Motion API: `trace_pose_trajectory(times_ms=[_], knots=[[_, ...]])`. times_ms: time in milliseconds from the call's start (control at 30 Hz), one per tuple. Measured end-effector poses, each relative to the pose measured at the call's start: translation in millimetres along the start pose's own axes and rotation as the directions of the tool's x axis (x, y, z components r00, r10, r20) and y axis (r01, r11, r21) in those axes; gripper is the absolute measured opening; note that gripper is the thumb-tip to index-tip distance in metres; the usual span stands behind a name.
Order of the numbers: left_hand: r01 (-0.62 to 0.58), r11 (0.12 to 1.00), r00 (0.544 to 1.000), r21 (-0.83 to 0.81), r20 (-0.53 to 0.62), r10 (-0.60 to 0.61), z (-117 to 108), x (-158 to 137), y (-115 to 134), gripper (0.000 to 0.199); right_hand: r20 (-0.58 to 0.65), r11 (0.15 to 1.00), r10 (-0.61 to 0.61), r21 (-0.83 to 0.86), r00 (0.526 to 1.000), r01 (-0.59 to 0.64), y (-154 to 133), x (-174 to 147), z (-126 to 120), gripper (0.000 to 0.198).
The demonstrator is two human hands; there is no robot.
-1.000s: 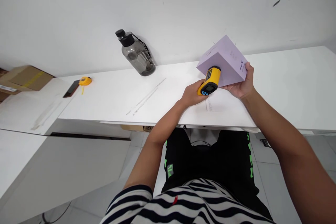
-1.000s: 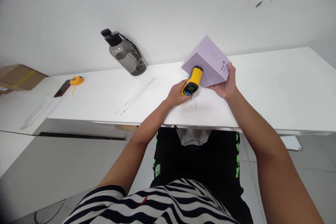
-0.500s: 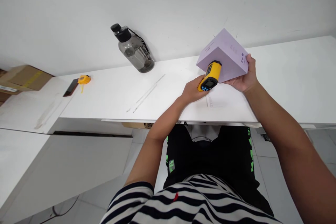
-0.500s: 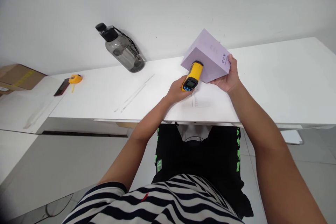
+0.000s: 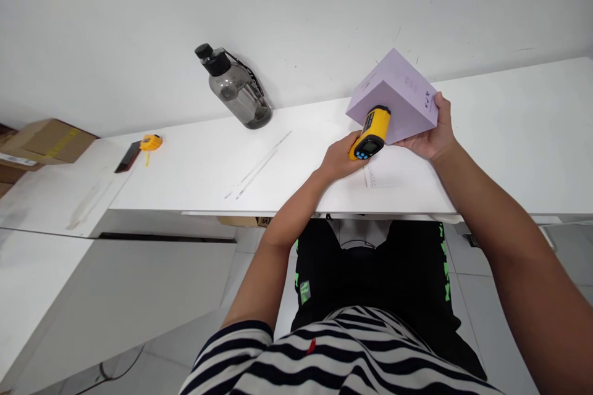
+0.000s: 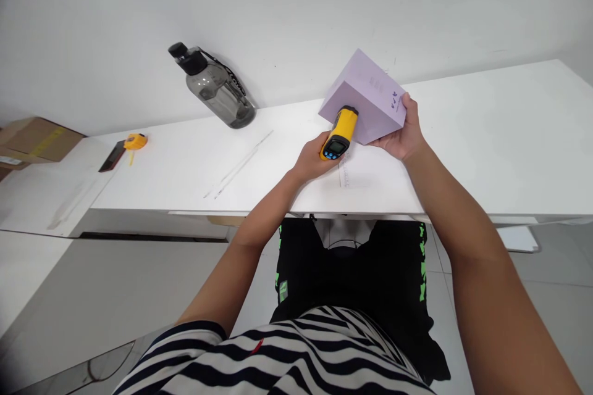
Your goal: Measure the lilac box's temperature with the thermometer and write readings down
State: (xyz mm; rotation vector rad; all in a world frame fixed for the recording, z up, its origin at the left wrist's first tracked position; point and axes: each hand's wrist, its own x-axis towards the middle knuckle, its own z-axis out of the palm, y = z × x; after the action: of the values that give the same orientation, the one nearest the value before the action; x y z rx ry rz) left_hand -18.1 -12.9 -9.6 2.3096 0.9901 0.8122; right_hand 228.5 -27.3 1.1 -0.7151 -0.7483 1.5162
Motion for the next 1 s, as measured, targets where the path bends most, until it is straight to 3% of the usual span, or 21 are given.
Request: trace_pose_trajectory(times_ms=[267, 733, 1000], knots=[[0.036, 0.998, 0.999, -0.05, 0.033, -0.035, -0.7, 0.1, -3.0, 0.062, 0.03, 0.999, -0.015, -0.049, 0.999, 0.017, 2.6, 3.5, -5.2, 0.06], [0.106, 0.991, 0.991, -0.079, 0.091, -0.099, -3.8, 1.0, 5.5, 0.053, 0.095, 0.958, -0.019, -0.283, 0.995, 0.046, -1.8, 2.2, -2.8, 0.078], [0.095, 0.994, 0.992, -0.059, 0.092, -0.089, -3.4, 2.0, 3.8, 0.05, 0.042, 0.94, -0.037, -0.338, 0.998, 0.049, -3.1, 2.1, -1.8, 0.079]])
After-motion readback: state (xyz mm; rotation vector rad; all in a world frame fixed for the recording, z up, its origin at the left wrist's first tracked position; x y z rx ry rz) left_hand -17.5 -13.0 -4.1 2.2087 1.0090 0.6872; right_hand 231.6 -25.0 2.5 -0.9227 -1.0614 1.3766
